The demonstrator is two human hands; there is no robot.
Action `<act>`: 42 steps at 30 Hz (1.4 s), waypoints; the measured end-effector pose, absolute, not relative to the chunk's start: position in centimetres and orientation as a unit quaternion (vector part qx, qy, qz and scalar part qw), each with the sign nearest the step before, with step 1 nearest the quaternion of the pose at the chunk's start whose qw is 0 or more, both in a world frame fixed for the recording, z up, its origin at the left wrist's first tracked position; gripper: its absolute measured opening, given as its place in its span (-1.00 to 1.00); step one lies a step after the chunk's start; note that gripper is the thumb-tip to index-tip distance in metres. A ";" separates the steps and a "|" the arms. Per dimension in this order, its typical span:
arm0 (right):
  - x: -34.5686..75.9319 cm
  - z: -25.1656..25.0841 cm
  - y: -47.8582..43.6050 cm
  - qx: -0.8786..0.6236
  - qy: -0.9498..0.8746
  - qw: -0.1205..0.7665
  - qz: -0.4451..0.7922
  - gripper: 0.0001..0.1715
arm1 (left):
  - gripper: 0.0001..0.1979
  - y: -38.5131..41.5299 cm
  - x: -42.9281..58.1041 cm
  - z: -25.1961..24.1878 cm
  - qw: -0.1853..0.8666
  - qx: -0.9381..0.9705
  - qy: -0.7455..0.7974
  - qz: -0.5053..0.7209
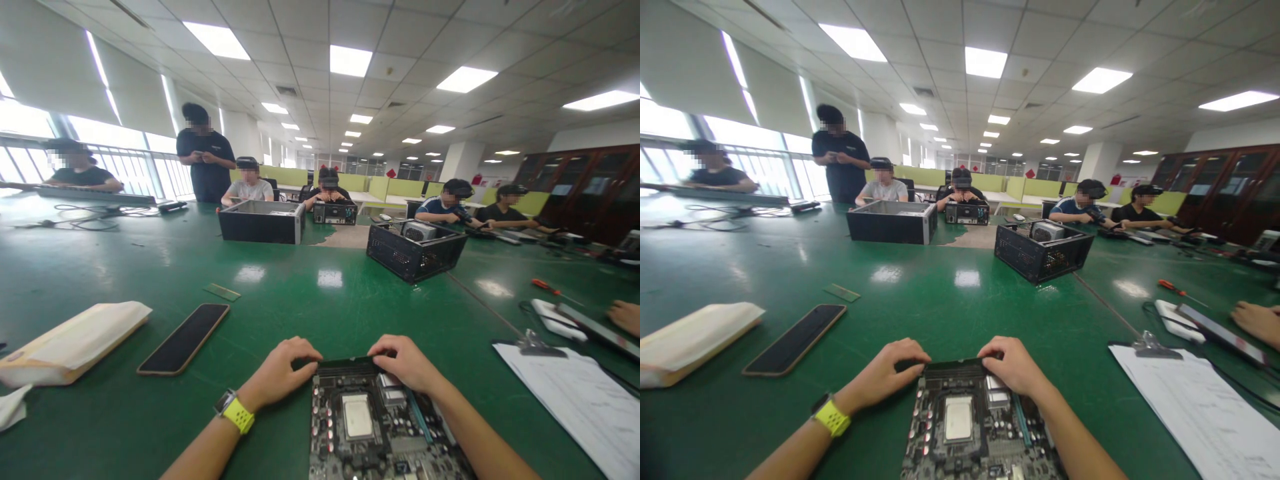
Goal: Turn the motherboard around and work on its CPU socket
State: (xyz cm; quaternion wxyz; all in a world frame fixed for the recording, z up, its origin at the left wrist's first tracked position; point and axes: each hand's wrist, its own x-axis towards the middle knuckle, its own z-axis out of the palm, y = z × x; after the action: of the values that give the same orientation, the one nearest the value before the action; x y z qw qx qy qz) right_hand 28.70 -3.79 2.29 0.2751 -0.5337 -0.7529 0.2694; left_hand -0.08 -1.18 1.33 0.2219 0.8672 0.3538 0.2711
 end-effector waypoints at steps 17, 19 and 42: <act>28.3 2.1 -3.8 -0.522 -0.753 0.282 0.286 -0.74 | -0.90 -1.7 0.5 1.6 0.214 0.870 0.335 0.292; 28.1 2.1 -3.9 -0.519 -0.754 0.286 0.283 -0.74 | -0.93 -1.7 0.4 1.5 0.214 0.871 0.338 0.287; 17.9 -2.4 -11.1 -0.520 -0.828 0.083 0.193 -0.41 | -0.89 -1.4 -0.1 1.6 0.204 0.828 0.388 0.349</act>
State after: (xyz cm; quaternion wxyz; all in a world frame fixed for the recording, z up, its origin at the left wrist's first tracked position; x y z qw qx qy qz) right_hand 17.90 -11.14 -2.39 0.0826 -0.5195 -0.8284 0.1925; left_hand -0.11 -1.40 1.62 0.2036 0.8283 0.3884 0.3488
